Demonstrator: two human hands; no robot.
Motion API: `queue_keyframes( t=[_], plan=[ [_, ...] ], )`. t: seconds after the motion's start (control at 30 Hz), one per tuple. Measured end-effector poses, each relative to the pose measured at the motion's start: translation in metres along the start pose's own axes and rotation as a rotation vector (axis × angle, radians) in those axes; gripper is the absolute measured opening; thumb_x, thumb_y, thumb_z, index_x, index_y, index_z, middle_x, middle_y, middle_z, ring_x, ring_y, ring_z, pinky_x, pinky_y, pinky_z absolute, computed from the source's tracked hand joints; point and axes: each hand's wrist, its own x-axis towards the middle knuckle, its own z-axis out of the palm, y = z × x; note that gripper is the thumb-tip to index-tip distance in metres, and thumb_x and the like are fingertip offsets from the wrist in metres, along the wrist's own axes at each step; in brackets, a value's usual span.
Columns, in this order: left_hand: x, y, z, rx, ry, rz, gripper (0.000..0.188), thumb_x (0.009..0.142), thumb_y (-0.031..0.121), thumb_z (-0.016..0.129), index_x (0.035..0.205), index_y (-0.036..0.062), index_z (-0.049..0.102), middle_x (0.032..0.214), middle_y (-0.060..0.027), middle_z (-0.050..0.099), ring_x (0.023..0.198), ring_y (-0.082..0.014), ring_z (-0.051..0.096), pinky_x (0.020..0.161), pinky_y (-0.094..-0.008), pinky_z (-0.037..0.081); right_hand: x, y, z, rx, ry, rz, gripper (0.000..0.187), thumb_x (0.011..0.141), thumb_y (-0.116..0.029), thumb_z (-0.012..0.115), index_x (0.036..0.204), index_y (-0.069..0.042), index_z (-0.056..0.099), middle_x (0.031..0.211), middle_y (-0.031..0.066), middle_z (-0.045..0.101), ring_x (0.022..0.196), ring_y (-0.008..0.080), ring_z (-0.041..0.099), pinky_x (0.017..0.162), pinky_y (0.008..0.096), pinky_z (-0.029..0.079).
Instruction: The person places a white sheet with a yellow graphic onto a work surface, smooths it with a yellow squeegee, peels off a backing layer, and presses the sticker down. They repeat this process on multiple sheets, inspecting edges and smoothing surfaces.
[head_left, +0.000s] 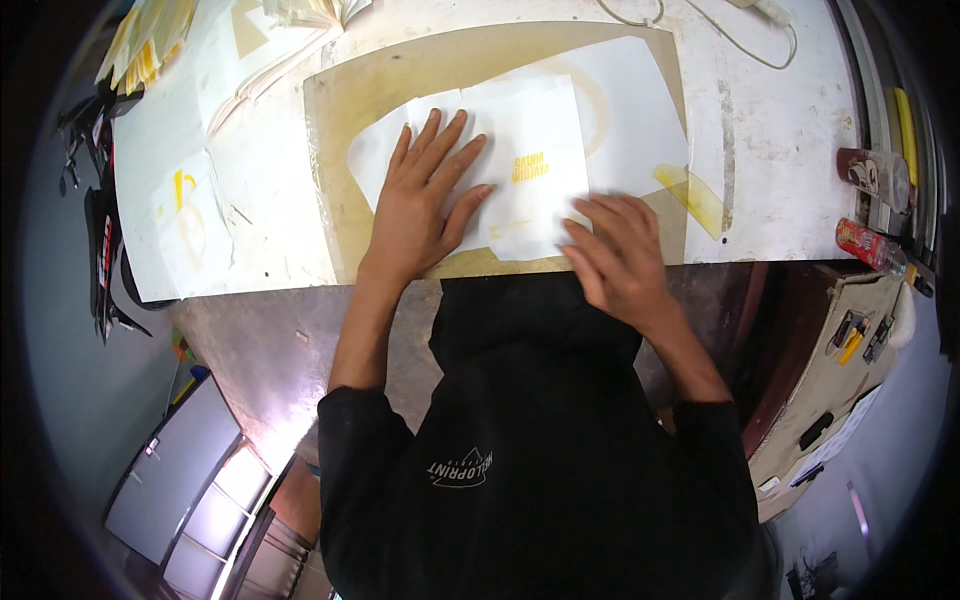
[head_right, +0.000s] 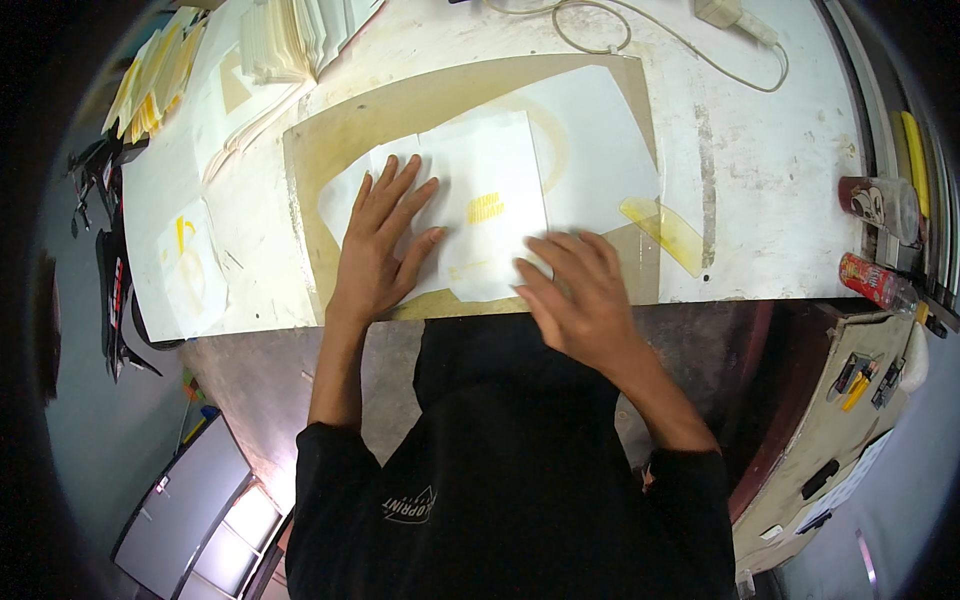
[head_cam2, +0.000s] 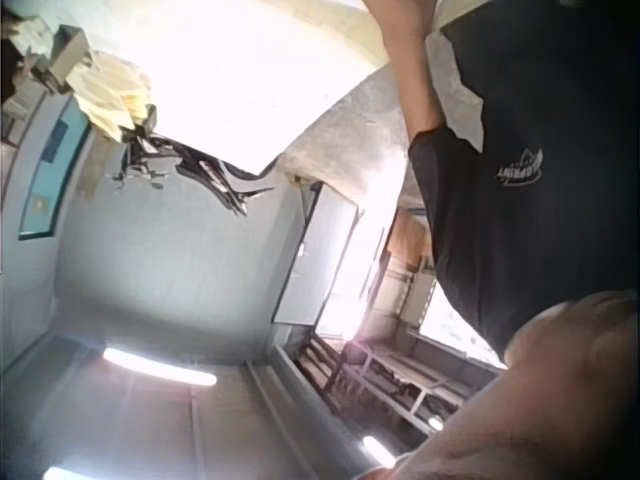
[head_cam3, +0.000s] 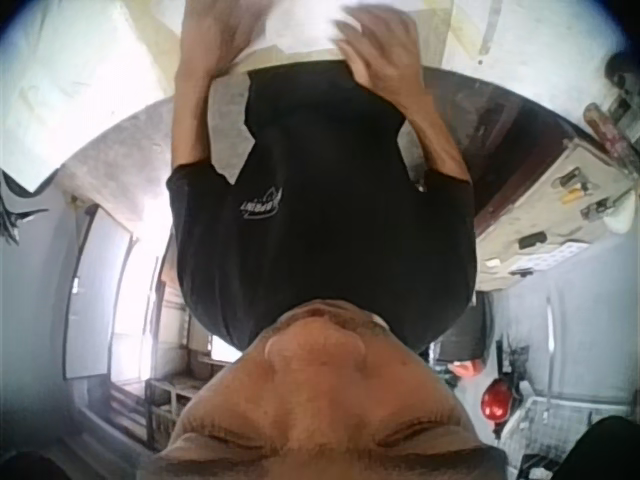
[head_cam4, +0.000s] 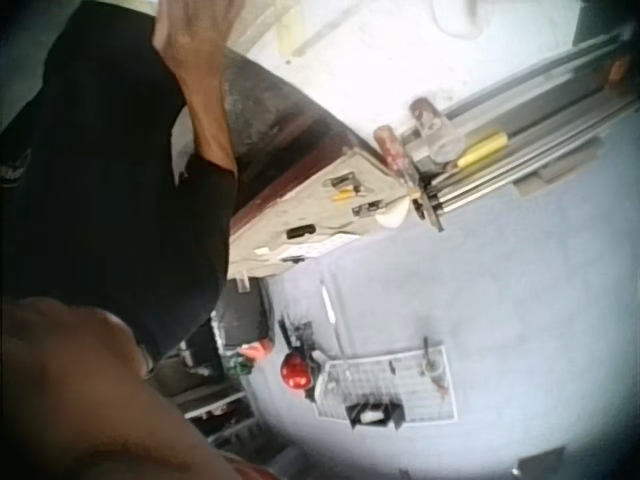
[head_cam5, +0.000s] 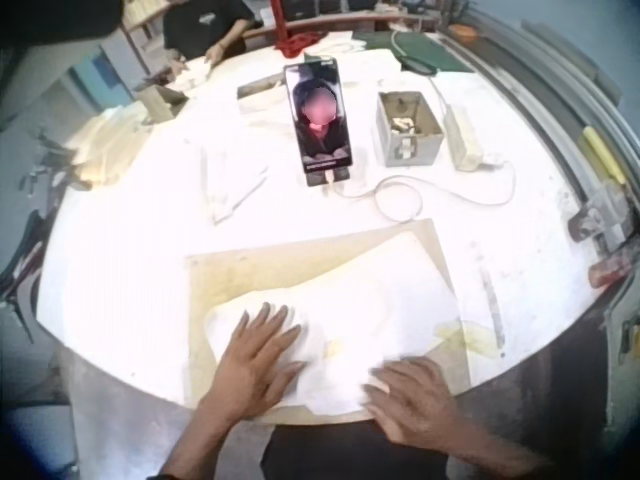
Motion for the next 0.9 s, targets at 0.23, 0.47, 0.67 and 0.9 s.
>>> queue_keyframes(
  t=[0.23,0.47,0.67,0.9],
  plan=[
    [-0.006,0.001,0.015,0.111,-0.021,0.027,0.061,0.094,0.039,0.07,0.148,0.0163,0.056,0.163,-0.0149,0.039,0.152,-0.0379,0.031,0.125,-0.0554,0.02,0.021,-0.009,0.021,-0.246,-0.247,0.043,0.052,0.097,-0.037,0.065,0.144,-0.014,0.058,0.161,0.0101,0.041,0.153,0.0272,0.03,0.121,0.0678,0.017],
    [-0.01,-0.004,0.019,0.161,-0.052,0.034,0.067,0.098,0.048,0.062,0.156,0.0188,0.046,0.166,-0.0162,0.031,0.155,-0.0365,0.025,0.126,-0.0548,0.016,0.018,-0.008,0.022,-0.333,-0.33,0.077,0.059,0.099,-0.044,0.059,0.151,-0.019,0.05,0.166,0.0083,0.032,0.156,0.0267,0.024,0.12,0.0738,0.01],
    [-0.012,-0.008,0.024,0.21,-0.074,0.033,0.07,0.1,0.054,0.055,0.16,0.0215,0.039,0.169,-0.0201,0.022,0.157,-0.0414,0.017,0.125,-0.0608,0.011,0.02,-0.011,0.02,-0.369,-0.355,0.097,0.06,0.101,-0.046,0.056,0.154,-0.021,0.046,0.167,0.0083,0.03,0.157,0.029,0.021,0.119,0.0749,0.007],
    [-0.013,-0.01,0.024,0.238,-0.067,0.047,0.072,0.1,0.058,0.051,0.161,0.022,0.038,0.168,-0.0246,0.019,0.154,-0.051,0.014,0.122,-0.0666,0.009,0.018,-0.01,0.022,-0.379,-0.351,0.108,0.059,0.103,-0.044,0.052,0.157,-0.021,0.042,0.169,0.0103,0.026,0.158,0.0331,0.017,0.119,0.0743,0.002]
  ],
)
